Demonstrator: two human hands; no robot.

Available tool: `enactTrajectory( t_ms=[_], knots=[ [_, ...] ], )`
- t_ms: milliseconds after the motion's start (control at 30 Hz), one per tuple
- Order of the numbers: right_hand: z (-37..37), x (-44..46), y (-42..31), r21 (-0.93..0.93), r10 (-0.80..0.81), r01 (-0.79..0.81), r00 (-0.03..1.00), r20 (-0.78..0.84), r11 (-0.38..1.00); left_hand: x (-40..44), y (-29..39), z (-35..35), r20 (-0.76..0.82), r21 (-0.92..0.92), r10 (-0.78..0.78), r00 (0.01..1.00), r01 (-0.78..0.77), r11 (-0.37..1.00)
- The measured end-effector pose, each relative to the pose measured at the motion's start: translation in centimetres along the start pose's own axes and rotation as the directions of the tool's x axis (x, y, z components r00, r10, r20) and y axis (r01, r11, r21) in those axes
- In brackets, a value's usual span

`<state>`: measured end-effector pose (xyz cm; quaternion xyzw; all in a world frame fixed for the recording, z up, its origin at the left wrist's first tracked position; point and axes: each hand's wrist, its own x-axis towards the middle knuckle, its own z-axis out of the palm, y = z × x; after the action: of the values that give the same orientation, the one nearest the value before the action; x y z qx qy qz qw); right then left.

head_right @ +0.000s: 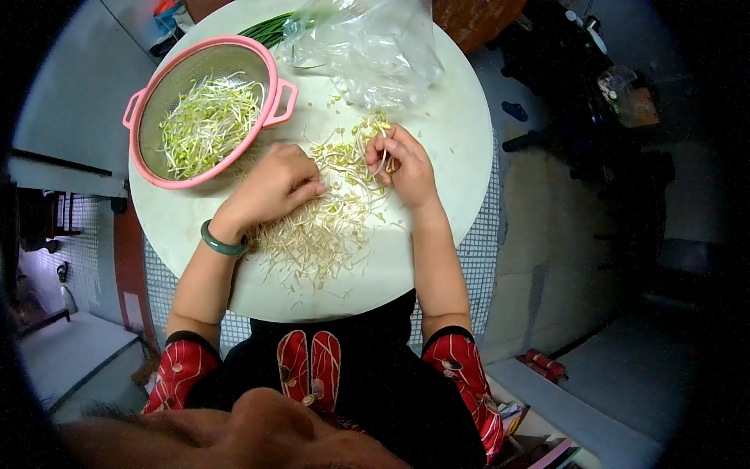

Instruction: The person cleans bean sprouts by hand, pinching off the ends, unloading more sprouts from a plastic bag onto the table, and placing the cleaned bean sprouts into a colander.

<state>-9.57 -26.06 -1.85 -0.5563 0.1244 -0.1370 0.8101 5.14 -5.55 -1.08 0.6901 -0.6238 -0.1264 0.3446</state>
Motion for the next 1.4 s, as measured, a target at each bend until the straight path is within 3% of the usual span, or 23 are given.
enactTrajectory(
  t_ms=[33, 133, 233, 333, 400, 467, 500, 533, 600, 633, 733, 933, 1033, 1133, 1233, 1333, 1400],
  knots=[
    [-0.2, 0.0, -0.3, -0.002, -0.009, 0.009, 1.0, 0.025, 1.0, -0.2, 0.1, 0.1, -0.026, 0.052, 0.089, 0.996, -0.087, 0.995],
    [-1.2, 0.3, -0.3, 0.245, 0.028, -0.057, 0.992, 0.121, 0.968, -0.3, 0.4, 1.0, -0.102, 0.117, 0.061, 0.993, -0.049, 0.992],
    [-1.3, 0.2, -0.4, 0.302, 0.006, -0.077, 0.973, 0.232, 0.95, -0.1, 0.5, 0.3, -0.047, 0.215, 0.014, 0.999, -0.004, 0.977],
    [-1.1, 0.0, -0.9, 0.344, 0.075, -0.186, 0.947, 0.313, 0.92, -0.2, -0.8, 1.6, -0.154, 0.254, 0.002, 0.988, 0.038, 0.967],
    [-1.4, -0.3, -1.1, 0.321, 0.146, -0.248, 0.94, 0.308, 0.914, 0.2, -1.3, 2.5, -0.249, 0.252, 0.079, 0.965, -0.014, 0.968],
    [-0.9, -1.1, -0.8, -0.11, 0.298, -0.292, 0.954, 0.037, 0.95, 0.5, -1.4, 3.5, -0.293, 0.252, 0.116, 0.949, -0.04, 0.967],
    [-0.7, -1.4, -0.8, -0.322, 0.319, -0.338, 0.941, -0.112, 0.884, 0.6, -1.4, 3.9, -0.296, 0.252, 0.112, 0.948, -0.036, 0.967],
    [-0.3, -1.6, -0.4, -0.527, 0.203, -0.237, 0.972, -0.123, 0.816, 0.6, -1.5, 4.2, -0.302, 0.253, 0.108, 0.947, -0.03, 0.967],
    [1.1, -1.9, 1.0, -0.844, -0.03, -0.037, 0.998, -0.063, 0.536, 0.5, -1.8, 4.4, -0.294, 0.291, 0.087, 0.952, 0.002, 0.957],
    [1.9, -2.0, 0.8, -0.895, -0.085, -0.018, 0.994, -0.063, 0.446, 0.6, -1.9, 4.4, -0.281, 0.305, 0.066, 0.958, 0.023, 0.952],
    [2.6, -1.3, 0.4, -0.979, -0.029, -0.059, 0.997, -0.066, 0.194, 0.8, -2.2, 4.8, -0.304, 0.305, 0.077, 0.95, 0.021, 0.952],
    [3.7, -0.9, -0.2, -0.993, 0.059, -0.065, 0.997, -0.059, 0.102, 0.8, -2.5, 5.1, -0.281, 0.331, 0.056, 0.958, 0.042, 0.943],
    [3.3, -0.9, 0.5, -0.997, 0.021, -0.027, 0.999, -0.025, 0.068, 0.8, -2.7, 5.2, -0.304, 0.311, 0.048, 0.952, 0.052, 0.949],
    [2.4, -1.0, 0.4, -0.972, -0.073, -0.036, 0.996, -0.054, 0.232, 0.9, -2.4, 4.9, -0.363, 0.217, 0.04, 0.931, 0.043, 0.975],
    [2.9, -1.2, -1.5, -0.846, 0.046, -0.197, 0.978, -0.201, 0.495, 1.1, -2.2, 4.4, -0.423, 0.072, 0.027, 0.906, 0.004, 0.997],
    [2.3, -1.0, -1.2, -0.63, 0.104, -0.185, 0.981, -0.163, 0.754, 1.0, -1.9, 3.8, -0.427, 0.02, 0.031, 0.904, -0.025, 0.999],
    [2.6, -0.9, -1.7, -0.581, 0.124, -0.205, 0.977, -0.176, 0.788, 1.1, -1.9, 3.5, -0.413, 0.003, 0.022, 0.91, -0.023, 1.0]
  ],
)
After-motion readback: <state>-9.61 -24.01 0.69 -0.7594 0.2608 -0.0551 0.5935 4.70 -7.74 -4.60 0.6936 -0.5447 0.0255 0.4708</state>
